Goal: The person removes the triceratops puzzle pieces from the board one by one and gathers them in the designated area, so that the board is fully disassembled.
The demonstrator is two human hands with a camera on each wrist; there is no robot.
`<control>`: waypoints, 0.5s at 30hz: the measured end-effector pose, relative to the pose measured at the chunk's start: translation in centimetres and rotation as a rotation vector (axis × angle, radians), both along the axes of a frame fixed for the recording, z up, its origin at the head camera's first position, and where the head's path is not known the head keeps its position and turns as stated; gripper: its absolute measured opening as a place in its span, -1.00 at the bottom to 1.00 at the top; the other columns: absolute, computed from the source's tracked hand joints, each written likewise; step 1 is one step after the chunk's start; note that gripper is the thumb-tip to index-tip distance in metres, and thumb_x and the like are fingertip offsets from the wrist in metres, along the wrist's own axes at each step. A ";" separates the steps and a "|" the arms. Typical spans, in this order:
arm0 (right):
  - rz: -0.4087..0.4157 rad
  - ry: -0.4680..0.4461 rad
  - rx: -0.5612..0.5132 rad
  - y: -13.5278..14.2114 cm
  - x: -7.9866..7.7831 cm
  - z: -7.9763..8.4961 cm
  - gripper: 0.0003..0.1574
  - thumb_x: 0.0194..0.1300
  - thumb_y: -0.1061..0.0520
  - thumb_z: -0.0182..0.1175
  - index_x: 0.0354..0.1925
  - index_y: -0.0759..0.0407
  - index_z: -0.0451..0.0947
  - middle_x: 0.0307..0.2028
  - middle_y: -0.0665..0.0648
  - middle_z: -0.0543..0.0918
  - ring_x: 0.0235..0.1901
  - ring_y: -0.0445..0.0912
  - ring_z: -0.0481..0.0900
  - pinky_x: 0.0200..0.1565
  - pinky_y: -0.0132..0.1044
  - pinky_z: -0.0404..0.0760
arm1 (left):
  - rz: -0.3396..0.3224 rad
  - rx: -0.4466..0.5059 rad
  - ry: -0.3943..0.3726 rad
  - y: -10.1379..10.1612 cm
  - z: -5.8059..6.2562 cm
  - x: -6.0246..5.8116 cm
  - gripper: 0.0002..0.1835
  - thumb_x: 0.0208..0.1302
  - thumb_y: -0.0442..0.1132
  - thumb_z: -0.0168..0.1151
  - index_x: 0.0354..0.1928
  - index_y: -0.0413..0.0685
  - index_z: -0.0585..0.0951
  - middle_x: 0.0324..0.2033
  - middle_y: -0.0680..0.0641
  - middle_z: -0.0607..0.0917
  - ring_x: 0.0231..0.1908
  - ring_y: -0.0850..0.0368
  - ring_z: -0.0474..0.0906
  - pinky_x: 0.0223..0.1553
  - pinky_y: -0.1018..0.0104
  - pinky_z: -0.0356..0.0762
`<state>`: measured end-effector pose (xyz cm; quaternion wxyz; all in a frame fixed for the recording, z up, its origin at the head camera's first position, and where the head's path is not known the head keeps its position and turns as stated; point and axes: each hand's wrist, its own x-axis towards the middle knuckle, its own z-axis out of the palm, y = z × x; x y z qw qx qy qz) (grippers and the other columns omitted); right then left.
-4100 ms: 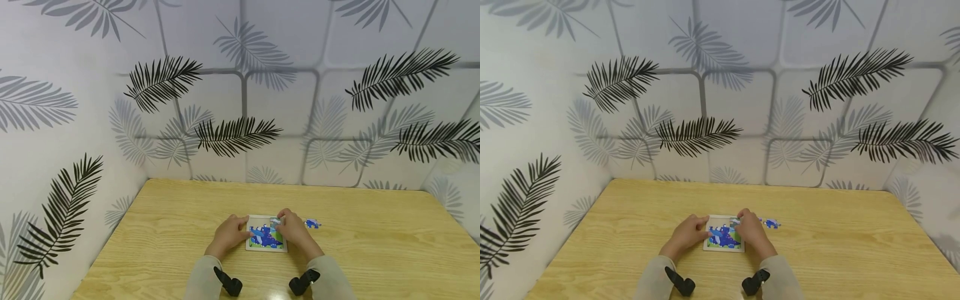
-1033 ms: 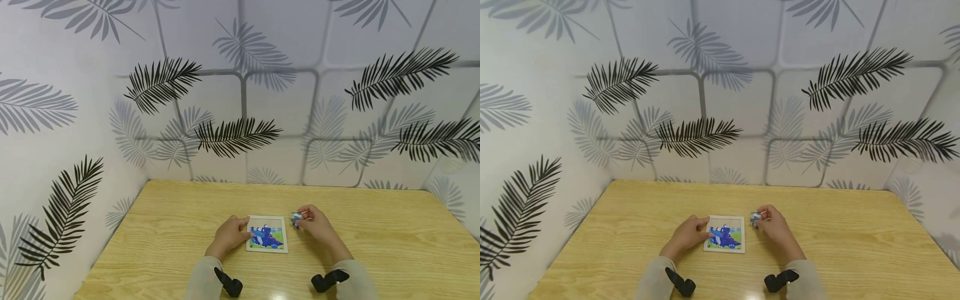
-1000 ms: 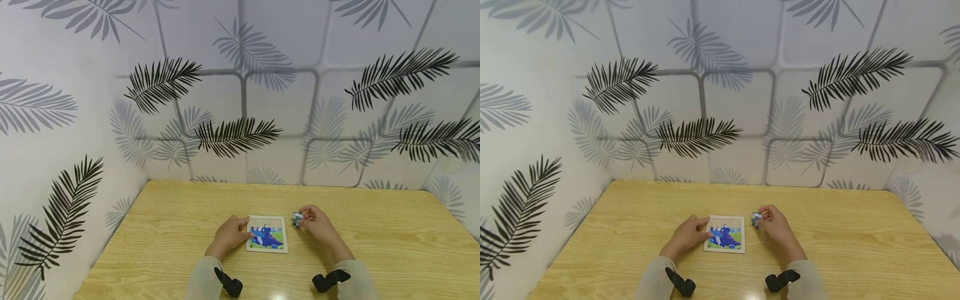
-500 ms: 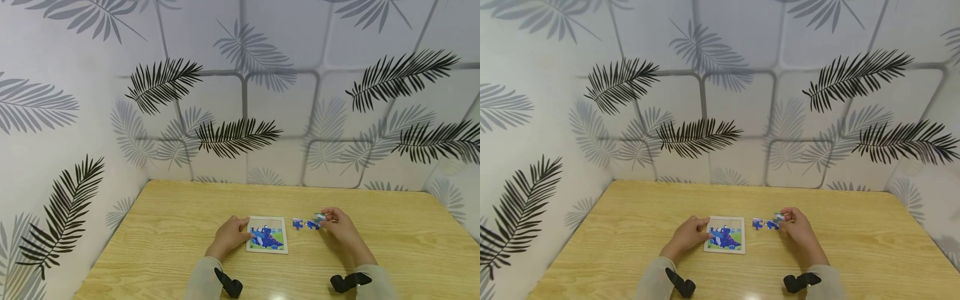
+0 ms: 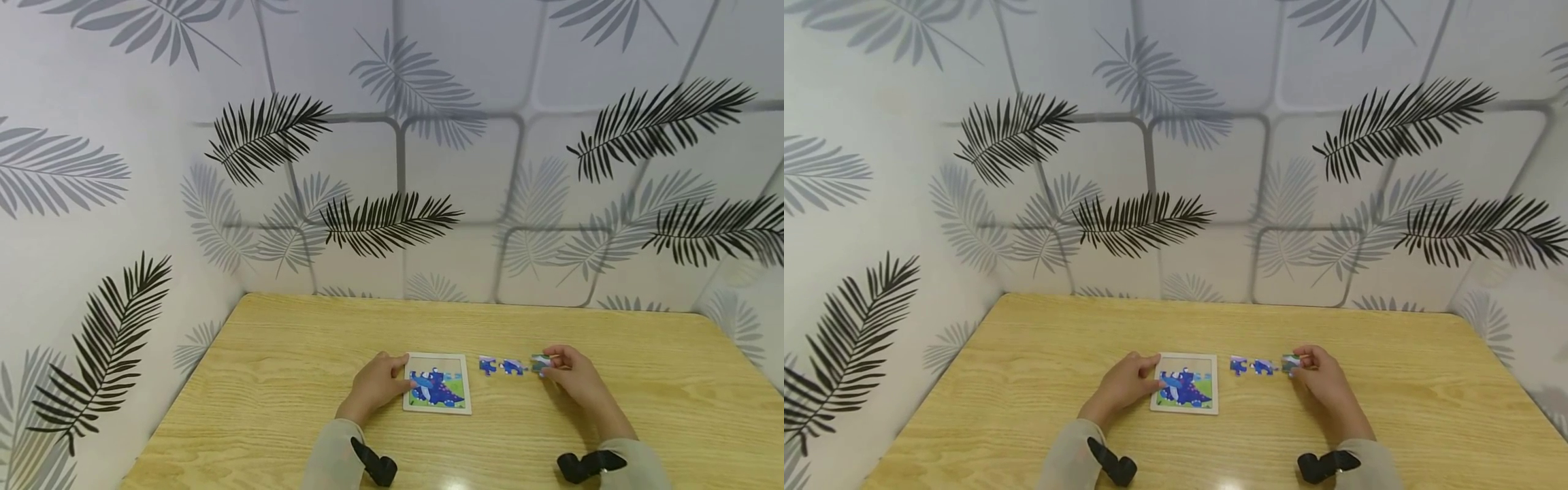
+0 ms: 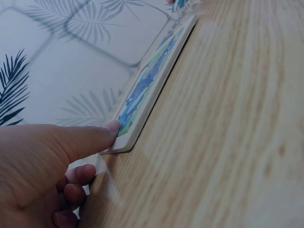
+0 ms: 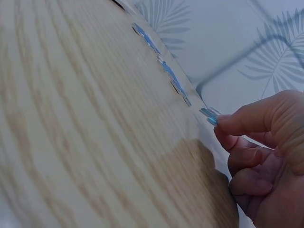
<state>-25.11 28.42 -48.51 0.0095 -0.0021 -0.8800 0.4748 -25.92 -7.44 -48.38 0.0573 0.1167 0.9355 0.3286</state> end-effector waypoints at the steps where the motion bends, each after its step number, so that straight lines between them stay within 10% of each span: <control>1: 0.002 0.000 0.002 0.1 0.0 0.0 -0.55 0.21 0.34 0.19 0.05 0.48 0.37 -0.33 0.13 0.49 -0.36 -0.18 0.40 -0.37 -0.40 0.41 | 0.000 0.000 -0.001 0.0 0.0 0.0 -0.35 0.13 -0.04 0.36 0.27 0.00 0.45 -0.51 0.01 0.26 -0.54 0.16 0.15 -0.47 0.33 0.08; 15: -0.005 -0.019 0.056 0.4 -0.3 -0.4 -0.57 0.25 0.31 0.18 0.05 0.48 0.37 -0.25 0.23 0.48 -0.28 -0.06 0.40 -0.38 -0.38 0.40 | 0.002 0.003 0.005 0.0 0.0 -0.1 -0.36 0.13 -0.03 0.36 0.27 0.01 0.46 -0.52 0.01 0.26 -0.55 0.17 0.14 -0.48 0.33 0.07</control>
